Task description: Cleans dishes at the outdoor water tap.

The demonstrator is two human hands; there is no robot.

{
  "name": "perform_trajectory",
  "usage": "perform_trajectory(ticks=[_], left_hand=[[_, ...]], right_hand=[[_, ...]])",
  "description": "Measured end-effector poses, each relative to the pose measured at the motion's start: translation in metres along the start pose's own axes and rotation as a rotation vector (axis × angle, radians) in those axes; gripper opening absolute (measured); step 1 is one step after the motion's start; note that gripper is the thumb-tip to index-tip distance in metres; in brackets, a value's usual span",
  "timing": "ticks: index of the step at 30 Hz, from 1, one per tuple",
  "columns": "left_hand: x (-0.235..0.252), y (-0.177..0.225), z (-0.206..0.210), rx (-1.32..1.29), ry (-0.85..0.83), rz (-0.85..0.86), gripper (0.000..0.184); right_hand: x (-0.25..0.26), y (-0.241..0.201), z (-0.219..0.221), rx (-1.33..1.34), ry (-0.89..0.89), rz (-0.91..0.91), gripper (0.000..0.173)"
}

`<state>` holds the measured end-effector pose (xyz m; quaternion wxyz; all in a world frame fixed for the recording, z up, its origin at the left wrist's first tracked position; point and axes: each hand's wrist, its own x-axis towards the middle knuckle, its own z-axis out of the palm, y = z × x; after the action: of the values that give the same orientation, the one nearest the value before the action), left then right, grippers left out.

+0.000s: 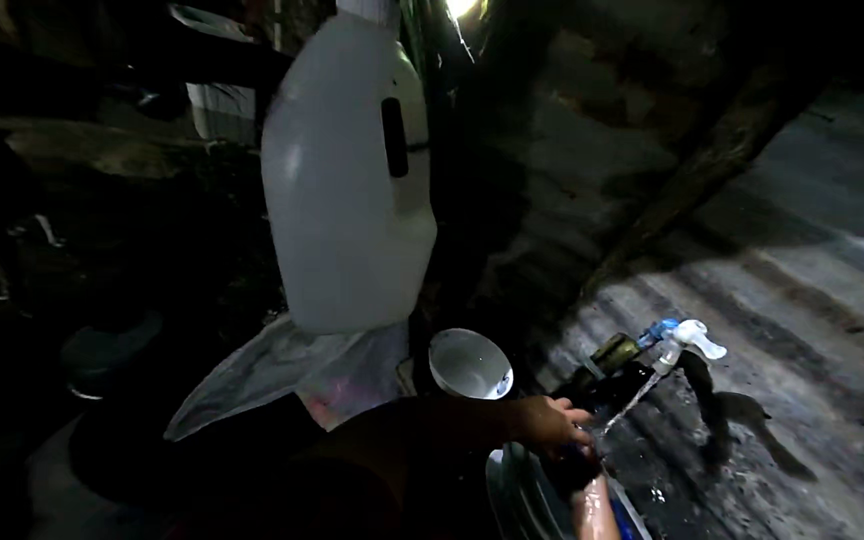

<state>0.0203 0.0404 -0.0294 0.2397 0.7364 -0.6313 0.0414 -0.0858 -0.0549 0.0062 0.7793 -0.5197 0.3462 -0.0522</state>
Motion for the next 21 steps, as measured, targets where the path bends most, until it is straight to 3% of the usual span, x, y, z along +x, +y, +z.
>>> perform_trajectory(ticks=[1,3,5,6,8,9,11,12,14,18,21], left_hand=[[-0.002,-0.007,0.004,-0.08,0.068,-0.053,0.042],[-0.005,-0.014,0.016,-0.313,0.248,-0.273,0.035],[-0.004,-0.001,0.021,-0.52,0.342,-0.571,0.042],[-0.003,0.007,0.026,-0.547,0.406,-0.592,0.045],[-0.001,0.018,0.037,-0.528,0.504,-0.471,0.055],[0.001,0.018,0.036,-0.543,0.544,-0.454,0.052],[0.005,0.008,0.023,-0.687,0.627,-0.61,0.038],[0.008,-0.001,0.016,-0.717,0.592,-0.72,0.039],[0.014,-0.014,0.017,-0.762,0.446,-0.774,0.046],[0.031,0.012,0.025,-1.433,0.179,-0.763,0.05],[0.044,0.013,0.038,-1.468,0.108,-0.813,0.046]], right_hand=[[0.049,0.033,-0.028,0.004,-0.048,-0.246,0.042],[0.078,0.038,-0.039,0.038,0.026,-0.289,0.047],[0.077,0.025,-0.042,-0.011,0.028,-0.313,0.042],[0.078,0.018,-0.045,-0.07,0.067,-0.345,0.042],[0.083,0.006,-0.047,-0.137,0.193,-0.362,0.043],[0.081,0.001,-0.047,-0.165,0.195,-0.373,0.043],[0.062,-0.009,-0.045,-0.307,0.046,-0.428,0.039],[0.049,-0.018,-0.043,-0.419,-0.035,-0.438,0.039],[0.041,-0.043,-0.037,-0.643,-0.04,-0.455,0.037],[0.079,-0.07,-0.037,-0.639,0.219,-0.55,0.03],[0.079,-0.044,-0.013,-0.684,0.345,-0.663,0.039]])
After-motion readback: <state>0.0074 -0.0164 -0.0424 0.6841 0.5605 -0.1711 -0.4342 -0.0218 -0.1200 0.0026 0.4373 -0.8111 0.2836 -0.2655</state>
